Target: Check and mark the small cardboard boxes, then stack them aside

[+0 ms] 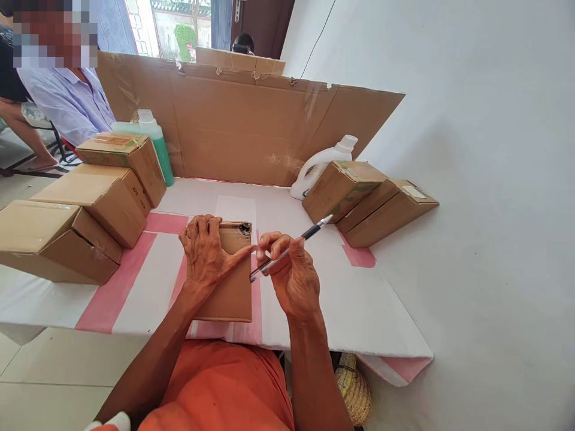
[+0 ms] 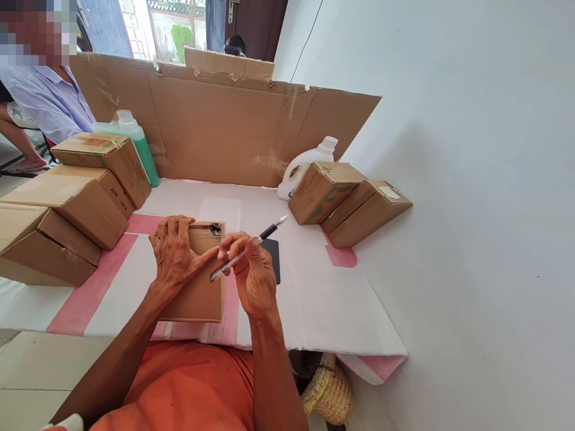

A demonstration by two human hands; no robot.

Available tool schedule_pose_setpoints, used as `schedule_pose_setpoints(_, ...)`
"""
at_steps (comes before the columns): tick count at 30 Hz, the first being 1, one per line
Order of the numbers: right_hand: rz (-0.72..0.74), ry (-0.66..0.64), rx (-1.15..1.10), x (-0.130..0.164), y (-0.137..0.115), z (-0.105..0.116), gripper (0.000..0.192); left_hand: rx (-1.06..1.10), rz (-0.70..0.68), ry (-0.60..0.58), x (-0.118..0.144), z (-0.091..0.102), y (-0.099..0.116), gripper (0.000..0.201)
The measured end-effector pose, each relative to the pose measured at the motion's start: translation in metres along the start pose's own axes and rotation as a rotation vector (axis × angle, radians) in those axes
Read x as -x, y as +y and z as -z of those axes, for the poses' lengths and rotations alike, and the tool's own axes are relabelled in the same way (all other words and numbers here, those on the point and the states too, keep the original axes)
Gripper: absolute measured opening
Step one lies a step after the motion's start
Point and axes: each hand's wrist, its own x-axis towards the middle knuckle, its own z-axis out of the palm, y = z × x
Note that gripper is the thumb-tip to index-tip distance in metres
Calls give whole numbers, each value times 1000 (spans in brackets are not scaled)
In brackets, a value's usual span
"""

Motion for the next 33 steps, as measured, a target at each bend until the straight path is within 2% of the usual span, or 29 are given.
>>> schedule_pose_setpoints(3,-103,-24,134,3,-1,5,39,8,5,3,0,-1,0,77)
schedule_pose_setpoints(4,-134,-31,169,4,-1,6,43,8,4,2,0,-1,0,78)
schedule_pose_setpoints(7,-186,-36,233,8,-2,7,91,11,3,-1,1,-1,0,77)
schedule_pose_setpoints(8,-192,-35,251,10,-2,6,99,13,6,-4,1,-1,0,77)
schedule_pose_setpoints(9,-195,-36,263,10,-3,6,99,15,11,-6,1,-1,0,77)
schedule_pose_setpoints(13,-184,-65,148,12,-9,11,53,22,21,-6,1,-1,-1,79)
schedule_pose_setpoints(14,-182,-91,72,12,-12,13,55,24,22,-6,1,-1,-1,79)
schedule_pose_setpoints(18,-101,-177,-171,11,-21,20,87,20,30,-13,1,0,-1,82)
schedule_pose_setpoints(19,-75,-164,-181,11,-21,20,84,20,29,-17,1,1,-1,81)
schedule_pose_setpoints(23,-96,-72,-83,10,-15,18,40,31,35,-33,2,3,-1,79)
schedule_pose_setpoints(24,-110,-56,-53,9,-11,16,40,34,34,-32,2,3,-1,80)
schedule_pose_setpoints(26,-110,-27,-15,7,-4,12,53,36,23,-22,3,4,-2,83)
schedule_pose_setpoints(28,-50,40,4,5,4,9,59,33,16,-8,4,4,-2,85)
schedule_pose_setpoints(31,72,164,68,-1,16,4,44,20,22,3,6,5,-1,87)
schedule_pose_setpoints(33,126,193,126,-5,25,1,35,11,16,5,7,5,0,88)
